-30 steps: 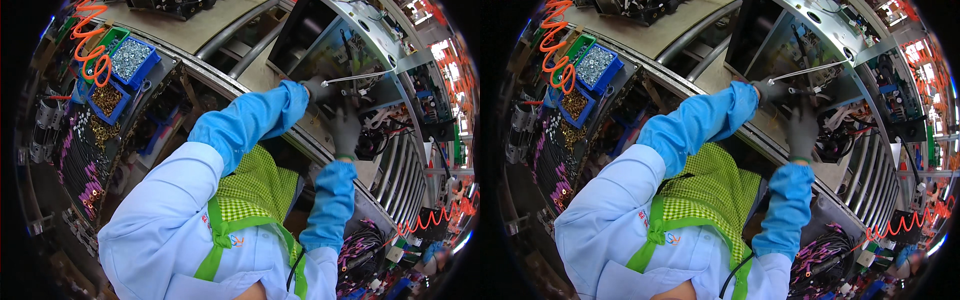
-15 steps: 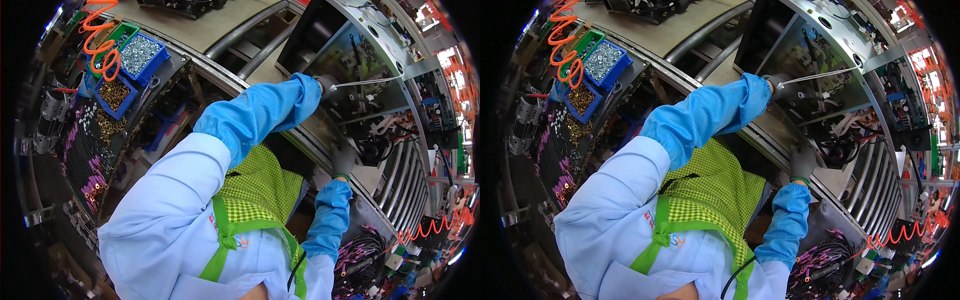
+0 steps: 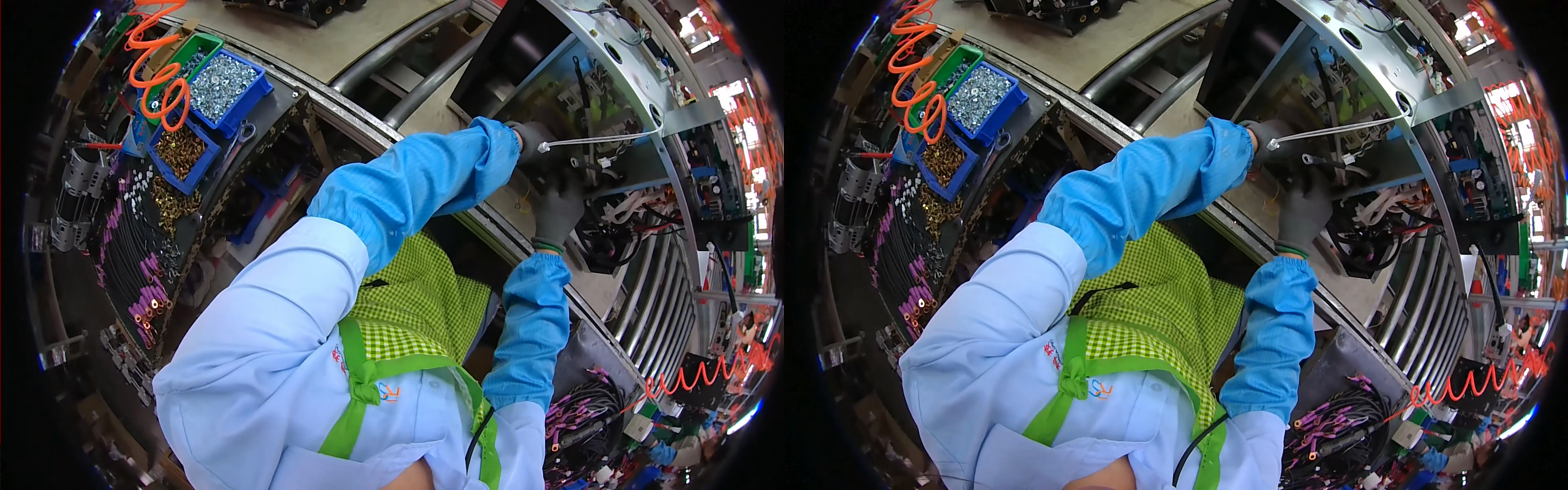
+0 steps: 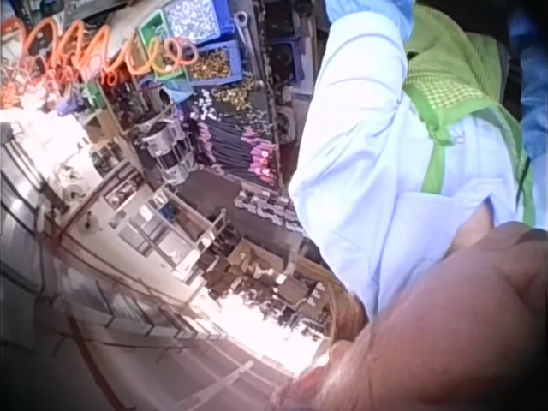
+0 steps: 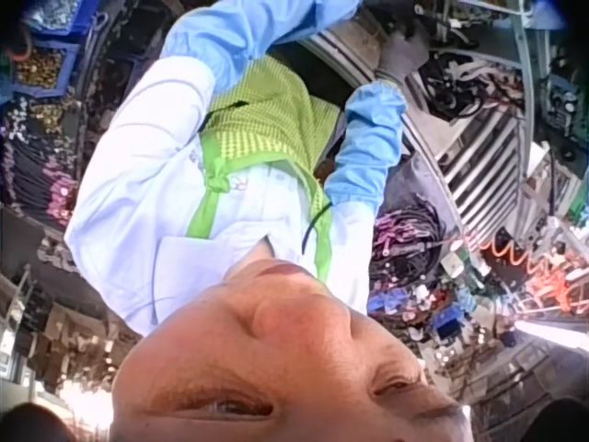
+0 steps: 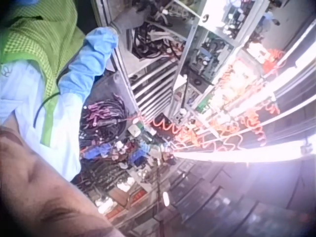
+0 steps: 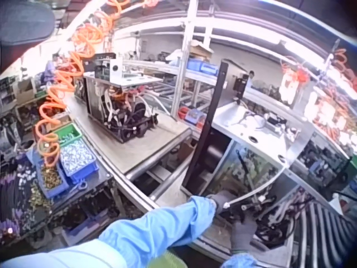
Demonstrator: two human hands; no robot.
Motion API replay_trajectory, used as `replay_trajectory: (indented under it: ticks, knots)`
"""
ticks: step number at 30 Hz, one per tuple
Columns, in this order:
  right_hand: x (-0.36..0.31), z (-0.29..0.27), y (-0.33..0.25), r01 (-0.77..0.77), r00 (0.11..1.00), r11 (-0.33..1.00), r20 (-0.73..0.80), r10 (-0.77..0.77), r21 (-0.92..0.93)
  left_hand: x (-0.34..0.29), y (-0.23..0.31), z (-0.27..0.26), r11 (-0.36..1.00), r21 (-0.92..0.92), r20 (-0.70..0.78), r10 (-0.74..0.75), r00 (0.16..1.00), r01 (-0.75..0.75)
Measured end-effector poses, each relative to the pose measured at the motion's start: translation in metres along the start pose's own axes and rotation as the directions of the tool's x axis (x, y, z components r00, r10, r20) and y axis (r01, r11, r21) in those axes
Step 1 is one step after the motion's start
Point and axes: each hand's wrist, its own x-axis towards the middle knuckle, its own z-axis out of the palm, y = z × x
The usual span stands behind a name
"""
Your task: The person works on an electronic assembly, using a pneumatic tool to secure components inside a metal chassis. They handle various wires and connectors, organizing them within the unit while wearing protective gloves and an apron.
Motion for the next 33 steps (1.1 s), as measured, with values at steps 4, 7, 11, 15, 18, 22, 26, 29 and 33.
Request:
replay_trajectory:
  ticks: [4, 7, 11, 15, 18, 22, 26, 29, 33]
  knots:
    - [0.006, 0.009, 0.004, 0.048, 0.999, 0.992, 0.022, -0.046, -0.115, -0.001, -0.001, 0.003, 0.997, 0.075, 0.021, -0.014, 1.0, 0.012]
    - [0.009, 0.008, -0.001, 0.059, 0.996, 0.955, 0.078, -0.038, -0.289, -0.009, 0.003, 0.0, 0.994, 0.089, -0.029, 0.068, 0.997, -0.066]
    - [0.019, 0.006, 0.001, 0.024, 0.973, 0.869, 0.209, 0.093, -0.495, -0.009, 0.02, -0.019, 0.998, 0.059, 0.131, -0.024, 0.991, 0.016]
    - [0.018, 0.01, 0.013, 0.095, 0.989, 0.892, 0.143, -0.035, -0.442, -0.012, 0.0, -0.011, 0.991, 0.002, 0.065, 0.133, 0.989, -0.133]
    - [0.012, -0.005, -0.001, 0.06, 0.978, 0.9, 0.205, 0.033, -0.432, -0.011, -0.002, -0.01, 0.994, -0.108, 0.173, 0.041, 0.984, -0.022]
    - [0.011, -0.012, 0.004, 0.004, 0.931, 0.853, 0.314, 0.187, -0.522, -0.026, 0.023, -0.04, 0.932, -0.263, 0.301, -0.168, 0.939, 0.251]
    - [0.021, 0.005, 0.027, -0.034, 0.919, 0.817, 0.303, 0.251, -0.576, -0.012, 0.007, -0.038, 0.998, -0.054, 0.305, 0.006, 0.952, 0.011]
    - [0.014, 0.012, 0.026, 0.014, 0.967, 0.876, 0.228, 0.11, -0.482, -0.008, -0.009, -0.027, 0.999, 0.041, 0.25, 0.021, 0.968, -0.032]
    - [0.013, 0.014, 0.022, -0.02, 0.967, 0.872, 0.213, 0.142, -0.489, -0.018, 0.01, -0.036, 0.99, -0.1, 0.211, -0.077, 0.974, 0.1]
